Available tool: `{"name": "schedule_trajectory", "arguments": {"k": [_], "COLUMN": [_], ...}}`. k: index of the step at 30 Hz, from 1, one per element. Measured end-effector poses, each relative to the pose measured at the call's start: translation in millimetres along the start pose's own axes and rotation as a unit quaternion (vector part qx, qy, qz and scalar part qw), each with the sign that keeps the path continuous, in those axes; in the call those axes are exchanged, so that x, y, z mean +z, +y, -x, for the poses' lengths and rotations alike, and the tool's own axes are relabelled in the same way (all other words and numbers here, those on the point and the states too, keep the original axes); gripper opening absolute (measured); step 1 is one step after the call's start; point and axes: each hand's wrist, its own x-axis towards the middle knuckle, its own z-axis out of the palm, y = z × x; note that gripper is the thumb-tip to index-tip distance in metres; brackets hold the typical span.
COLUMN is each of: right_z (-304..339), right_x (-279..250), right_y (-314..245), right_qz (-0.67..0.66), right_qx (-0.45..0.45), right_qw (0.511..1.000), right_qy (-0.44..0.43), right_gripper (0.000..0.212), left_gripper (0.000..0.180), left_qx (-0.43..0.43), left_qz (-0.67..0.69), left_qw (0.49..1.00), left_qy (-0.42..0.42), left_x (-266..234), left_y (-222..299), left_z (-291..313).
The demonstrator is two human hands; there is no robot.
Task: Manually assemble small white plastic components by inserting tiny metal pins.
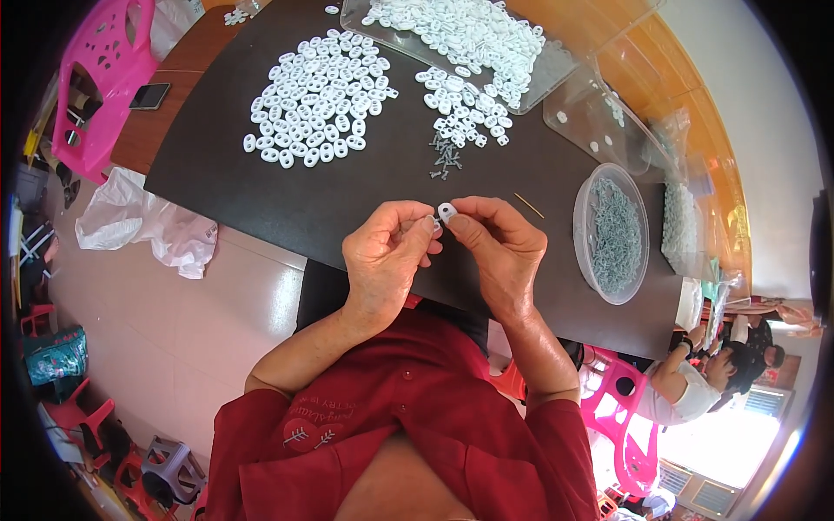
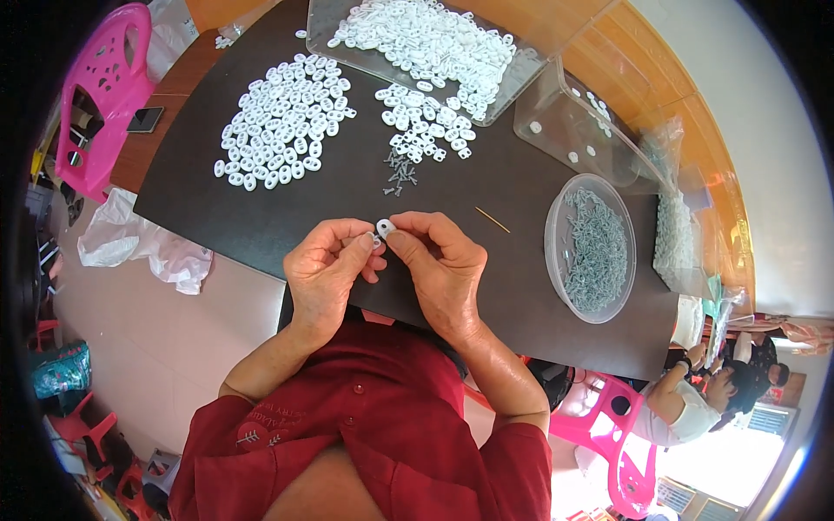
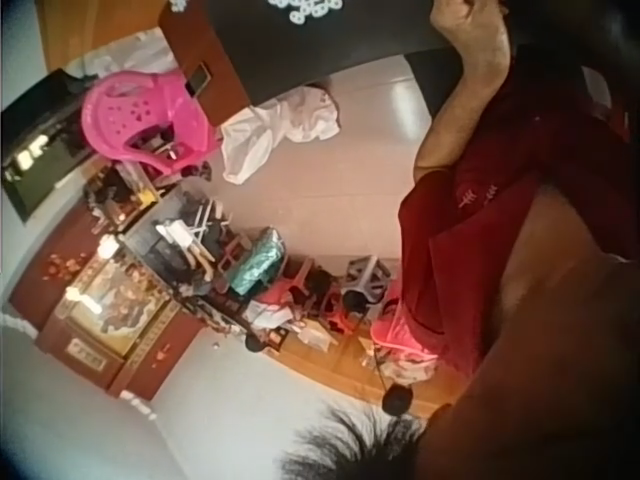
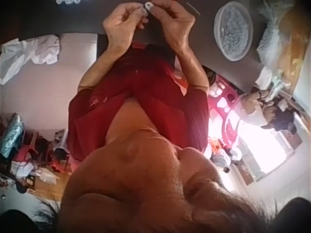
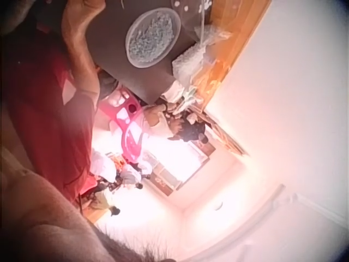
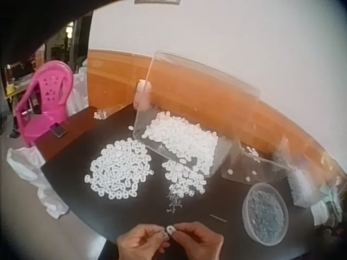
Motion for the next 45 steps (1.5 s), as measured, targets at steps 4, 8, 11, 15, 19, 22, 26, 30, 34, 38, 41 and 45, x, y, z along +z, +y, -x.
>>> {"name": "schedule_trajectory", "arguments": {"k": [4, 8, 11, 15, 19, 22, 26, 30, 34, 38, 41, 45], "right_z": [1.4, 1.5, 1.9, 3.5, 4.7, 6.1, 4.0, 5.9, 8.2, 16.5, 22.7, 29.2], "right_x": [1.7, 1.3, 2.7, 5.2, 4.4, 4.4, 2.0, -3.0, -6.6, -10.4, -17.1, -26.7], "right_y": [4.2, 7.6, 7.0, 3.9, 4.7, 8.3, 12.6, 14.0, 11.3, 3.0, -1.2, -2.3], "right_qz": [0.028, 0.052, 0.047, 0.057, 0.101, 0.127, 0.189, 0.202, 0.193, 0.159, 0.090, -0.001], "right_qx": [-0.037, -0.059, -0.054, -0.075, -0.093, -0.146, -0.221, -0.241, -0.255, -0.241, -0.215, -0.168], "right_qw": [0.999, 0.997, 0.997, 0.995, 0.989, 0.981, 0.957, 0.949, 0.948, 0.957, 0.972, 0.985], "right_qy": [-0.016, -0.021, -0.020, -0.027, -0.046, -0.026, 0.001, -0.009, -0.008, -0.013, -0.025, -0.027], "right_gripper": [0.014, 0.014, 0.014, 0.019, 0.026, 0.030, 0.031, 0.028, 0.026, 0.026, 0.024, 0.021], "left_gripper": [0.011, 0.017, 0.022, 0.025, 0.024, 0.021, 0.021, 0.020, 0.020, 0.021, 0.022, 0.023], "left_qx": [0.001, 0.011, 0.020, 0.025, 0.029, 0.012, -0.020, -0.018, 0.003, 0.036, 0.054, 0.076], "left_qz": [0.003, 0.034, 0.053, 0.100, 0.101, 0.110, 0.117, 0.073, 0.070, 0.049, 0.026, -0.023], "left_qw": [1.000, 0.999, 0.998, 0.994, 0.994, 0.993, 0.992, 0.996, 0.996, 0.995, 0.996, 0.995], "left_qy": [-0.006, -0.021, -0.029, -0.036, -0.041, -0.030, -0.032, -0.049, -0.053, -0.075, -0.071, -0.058], "left_x": [-0.7, -3.9, -4.0, -2.3, -4.8, -2.2, -0.2, 2.0, 4.8, 7.2, 14.6, 28.0], "left_y": [-2.7, -7.1, -9.0, -11.7, -13.7, -11.0, -6.3, 0.7, 3.8, 6.2, 6.0, 7.2], "left_z": [0.3, 0.8, -0.3, -3.3, -5.3, -6.1, -5.4, -2.9, -0.1, 6.4, 15.5, 24.7]}}
